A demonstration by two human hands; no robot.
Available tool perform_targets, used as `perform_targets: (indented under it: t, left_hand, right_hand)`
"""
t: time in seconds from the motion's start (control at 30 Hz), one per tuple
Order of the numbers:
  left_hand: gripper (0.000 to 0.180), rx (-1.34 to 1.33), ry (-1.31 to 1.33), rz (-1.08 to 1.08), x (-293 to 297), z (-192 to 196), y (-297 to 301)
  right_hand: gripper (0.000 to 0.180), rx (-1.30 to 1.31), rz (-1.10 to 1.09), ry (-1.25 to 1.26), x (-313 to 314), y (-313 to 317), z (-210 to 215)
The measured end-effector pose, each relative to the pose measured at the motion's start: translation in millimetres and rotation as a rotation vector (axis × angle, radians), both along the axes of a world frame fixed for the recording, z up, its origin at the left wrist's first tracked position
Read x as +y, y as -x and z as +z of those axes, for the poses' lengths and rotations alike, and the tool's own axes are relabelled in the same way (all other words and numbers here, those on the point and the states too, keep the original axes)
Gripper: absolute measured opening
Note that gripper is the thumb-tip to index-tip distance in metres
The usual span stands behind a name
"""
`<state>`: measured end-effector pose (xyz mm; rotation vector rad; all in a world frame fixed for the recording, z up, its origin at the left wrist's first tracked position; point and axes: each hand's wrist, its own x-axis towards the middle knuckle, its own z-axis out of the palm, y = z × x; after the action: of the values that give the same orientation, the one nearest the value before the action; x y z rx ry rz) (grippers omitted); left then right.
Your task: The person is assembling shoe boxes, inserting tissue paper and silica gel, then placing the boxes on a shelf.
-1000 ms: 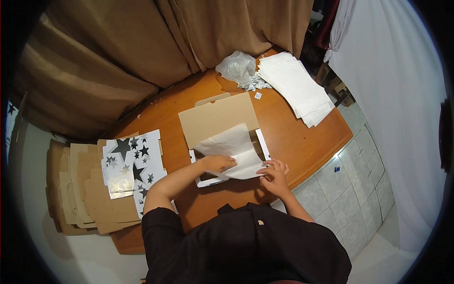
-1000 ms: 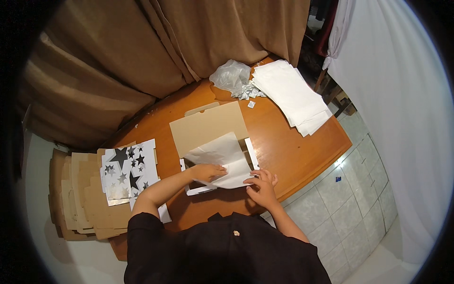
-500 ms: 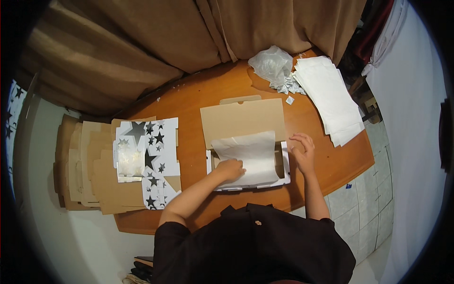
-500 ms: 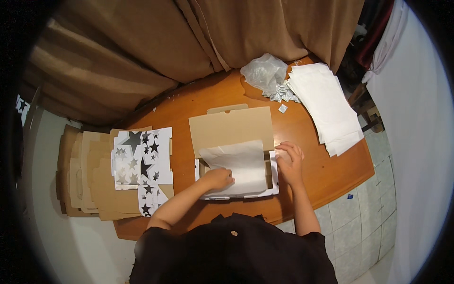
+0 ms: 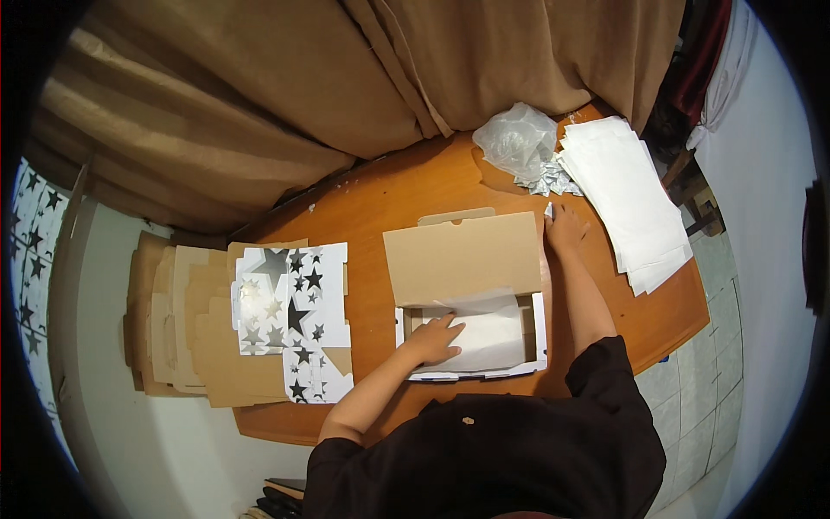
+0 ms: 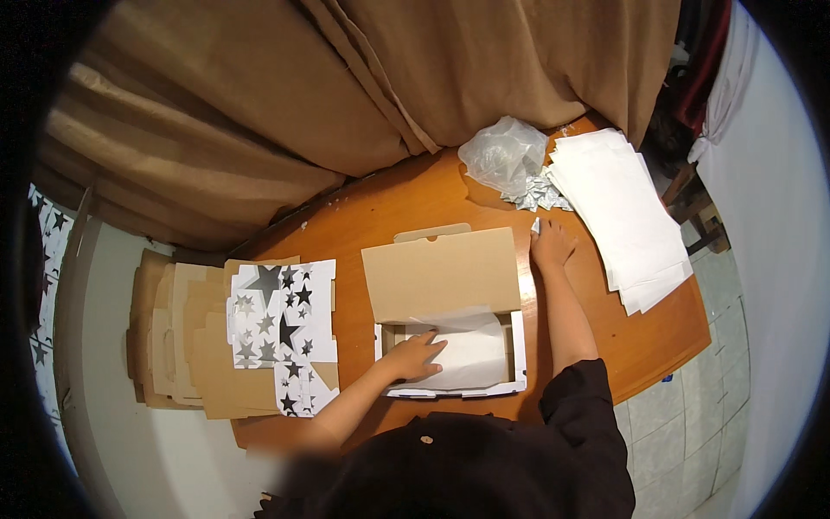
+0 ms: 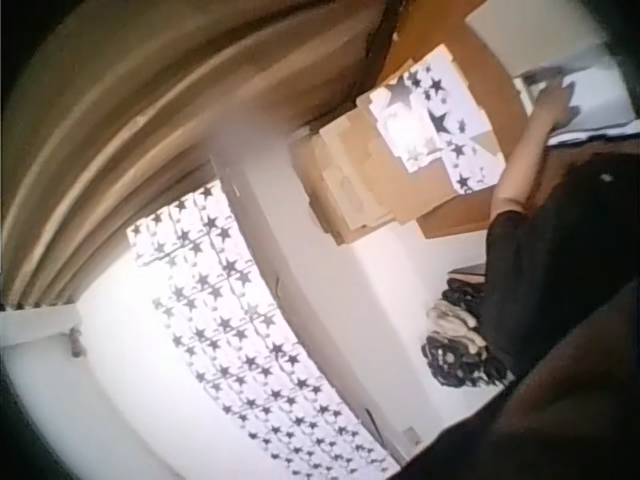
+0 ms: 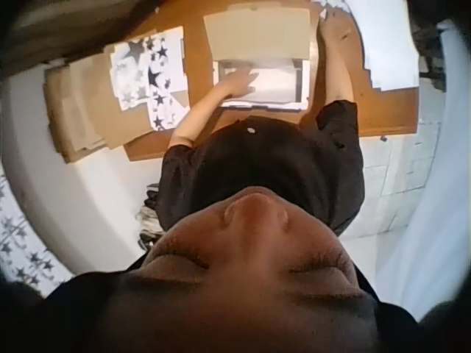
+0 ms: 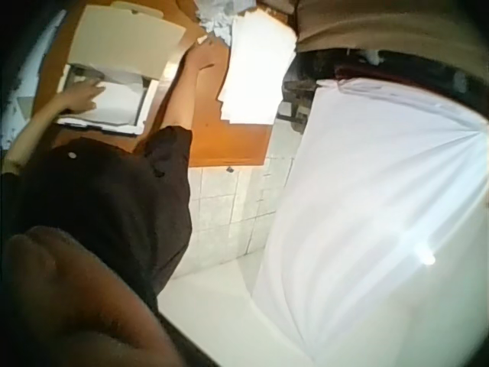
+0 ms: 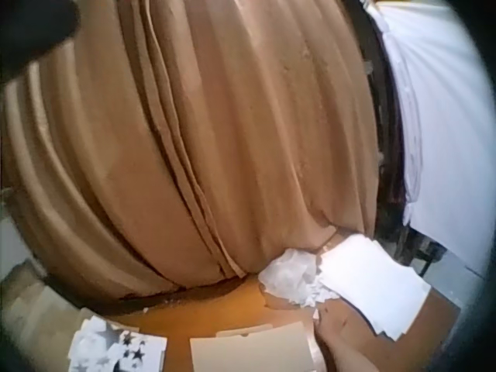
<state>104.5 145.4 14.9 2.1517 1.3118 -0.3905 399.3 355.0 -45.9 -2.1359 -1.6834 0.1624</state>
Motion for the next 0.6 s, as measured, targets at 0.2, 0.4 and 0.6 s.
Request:
perform_targets:
  t: [0.2, 0.4, 0.6]
  left_hand:
    - [0.058, -0.347, 0.328, 0.158, -6.2, 47.3, 5.2]
    - [0.034, -0.374, 0.278, 0.086, -19.8, 59.5, 20.2]
    - [0.024, -0.393, -0.453, 0.137, -9.5, 31.6, 8.5]
  right_hand:
    - [0.019, -0.190, 0.149, -0.146, -50.6, 2.2, -0.8]
    - [0.018, -0.114, 0.195, -0.170, -138.2, -12.6, -6.8]
    - [0.019, 0.123, -0.077, -0.163, -219.4, -19.0, -1.4]
